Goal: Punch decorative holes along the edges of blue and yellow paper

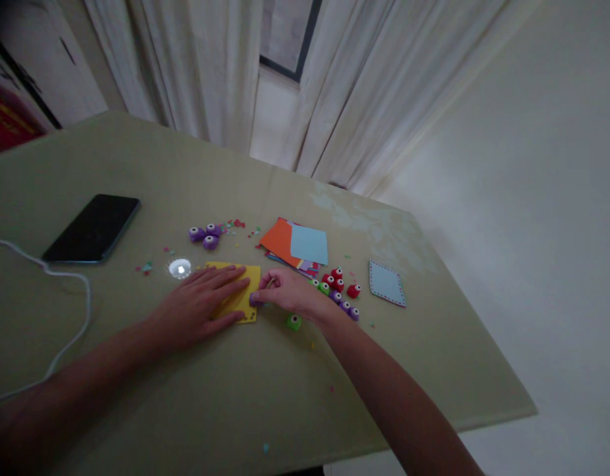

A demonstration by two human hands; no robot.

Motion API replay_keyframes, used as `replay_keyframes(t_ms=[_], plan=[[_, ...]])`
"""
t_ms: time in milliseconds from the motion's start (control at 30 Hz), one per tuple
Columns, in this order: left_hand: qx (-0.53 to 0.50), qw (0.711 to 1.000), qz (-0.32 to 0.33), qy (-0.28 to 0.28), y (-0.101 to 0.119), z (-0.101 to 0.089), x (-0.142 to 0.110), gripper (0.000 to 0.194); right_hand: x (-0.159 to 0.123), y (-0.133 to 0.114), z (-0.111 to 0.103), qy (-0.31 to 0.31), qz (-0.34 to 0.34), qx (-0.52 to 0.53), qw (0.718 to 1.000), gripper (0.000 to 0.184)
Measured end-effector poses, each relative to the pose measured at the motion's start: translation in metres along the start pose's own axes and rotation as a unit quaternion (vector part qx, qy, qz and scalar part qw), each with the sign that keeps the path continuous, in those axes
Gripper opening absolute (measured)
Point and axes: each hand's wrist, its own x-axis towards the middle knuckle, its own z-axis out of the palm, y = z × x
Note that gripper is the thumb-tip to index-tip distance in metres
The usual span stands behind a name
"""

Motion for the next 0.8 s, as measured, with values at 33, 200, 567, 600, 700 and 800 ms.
replay_keyframes(t_ms=[33, 200, 567, 600, 700, 800], plan=[[0.001, 1.0, 0.003, 0.001, -0.0002, 0.0002, 0.0, 0.058, 0.0004, 0.0003, 0.0003, 0.002, 0.0, -0.003, 1.0, 0.024], [-0.001, 1.0, 0.008, 0.01, -0.0005, 0.0, -0.0002, 0.056, 0.0013, -0.0009, 0.0019, -0.005, 0.012, 0.01, 1.0, 0.025], [-0.017, 1.0, -0.003, 0.001, 0.0, 0.0004, 0.0001, 0.058, 0.0014, -0.0037, -0.0006, -0.003, 0.022, -0.069, 0.997, 0.025], [-0.017, 1.0, -0.004, -0.002, -0.0001, 0.0005, 0.0001, 0.058, 0.0026, -0.0027, -0.0021, -0.007, 0.02, -0.08, 0.997, 0.029], [-0.018, 1.0, -0.009, -0.001, -0.0009, 0.0018, -0.0001, 0.057, 0.0057, 0.0001, -0.0057, -0.017, 0.01, -0.12, 0.993, 0.042], [-0.023, 1.0, -0.007, 0.008, -0.0023, 0.0039, -0.0006, 0.057, 0.0069, 0.0009, -0.0048, -0.012, 0.009, -0.147, 0.989, 0.044]])
